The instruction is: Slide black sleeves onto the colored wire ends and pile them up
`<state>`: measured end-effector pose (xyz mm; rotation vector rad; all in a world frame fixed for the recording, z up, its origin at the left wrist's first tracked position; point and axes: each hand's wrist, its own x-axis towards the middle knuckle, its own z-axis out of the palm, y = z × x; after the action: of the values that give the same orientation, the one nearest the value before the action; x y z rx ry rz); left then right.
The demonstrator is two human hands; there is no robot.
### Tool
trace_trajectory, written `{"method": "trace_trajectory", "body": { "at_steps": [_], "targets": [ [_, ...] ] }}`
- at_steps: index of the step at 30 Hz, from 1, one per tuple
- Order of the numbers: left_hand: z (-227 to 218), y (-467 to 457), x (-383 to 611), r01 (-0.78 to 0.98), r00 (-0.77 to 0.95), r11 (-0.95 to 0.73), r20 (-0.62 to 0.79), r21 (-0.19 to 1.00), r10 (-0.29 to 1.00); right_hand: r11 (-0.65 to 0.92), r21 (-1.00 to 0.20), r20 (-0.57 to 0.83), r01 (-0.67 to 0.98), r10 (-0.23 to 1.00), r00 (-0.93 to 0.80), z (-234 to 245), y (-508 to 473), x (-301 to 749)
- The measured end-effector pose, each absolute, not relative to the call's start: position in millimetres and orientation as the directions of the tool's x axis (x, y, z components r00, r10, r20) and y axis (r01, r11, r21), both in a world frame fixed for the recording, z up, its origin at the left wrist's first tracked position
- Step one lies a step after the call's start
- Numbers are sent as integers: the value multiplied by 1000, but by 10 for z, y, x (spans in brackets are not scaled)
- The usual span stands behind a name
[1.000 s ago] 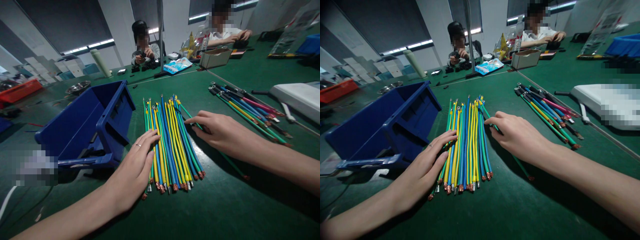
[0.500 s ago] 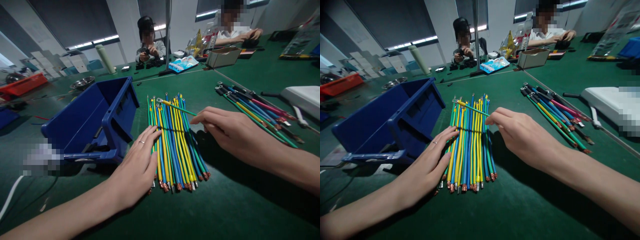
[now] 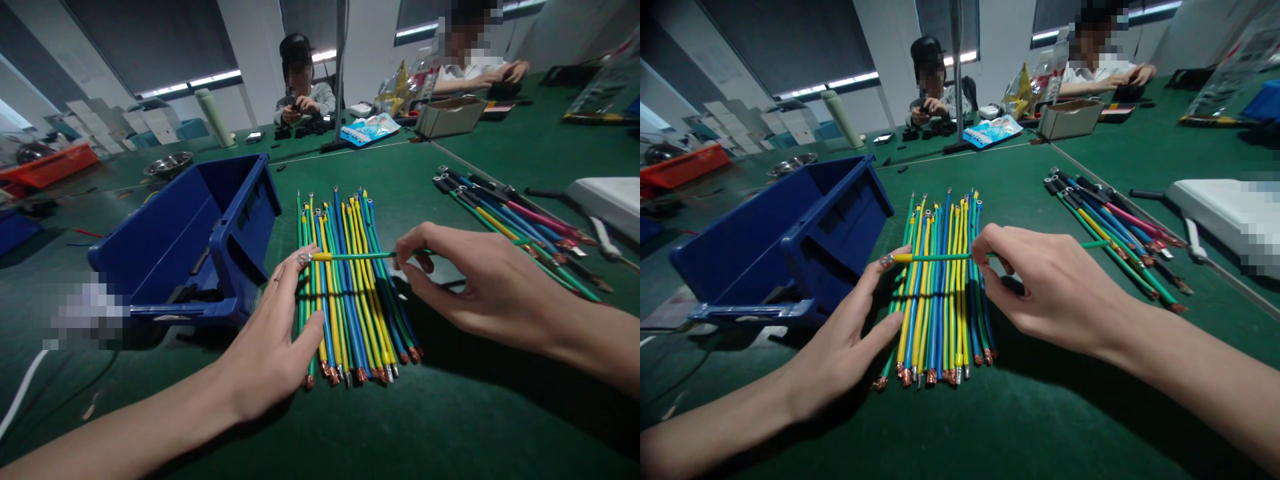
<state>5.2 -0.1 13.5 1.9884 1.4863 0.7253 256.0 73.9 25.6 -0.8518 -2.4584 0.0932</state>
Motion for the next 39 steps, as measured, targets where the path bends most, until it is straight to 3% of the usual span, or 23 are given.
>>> {"method": "trace_trajectory", "body": {
  "at_steps": [4, 9, 23, 33, 39],
  "targets": [
    [164, -6, 72, 510, 146, -227, 177, 830, 973, 815, -178, 557, 552, 546, -626, 274, 731, 2555],
    [156, 7, 78, 440, 94, -200, 176, 876, 980, 836, -91, 565, 541, 491, -663, 280, 747, 2577],
    [132, 36, 55, 435, 218, -341, 270, 834, 938, 891, -219, 581, 397, 446, -681, 244, 780, 2573],
    [160, 8, 28, 363, 274, -638, 577, 679, 770, 880, -341, 540, 330, 470, -698, 350, 677, 2522],
    [147, 21, 31, 376, 286, -592, 519, 713, 806, 892, -264, 569, 366, 451, -688, 273, 734, 2524]
  ]
}}
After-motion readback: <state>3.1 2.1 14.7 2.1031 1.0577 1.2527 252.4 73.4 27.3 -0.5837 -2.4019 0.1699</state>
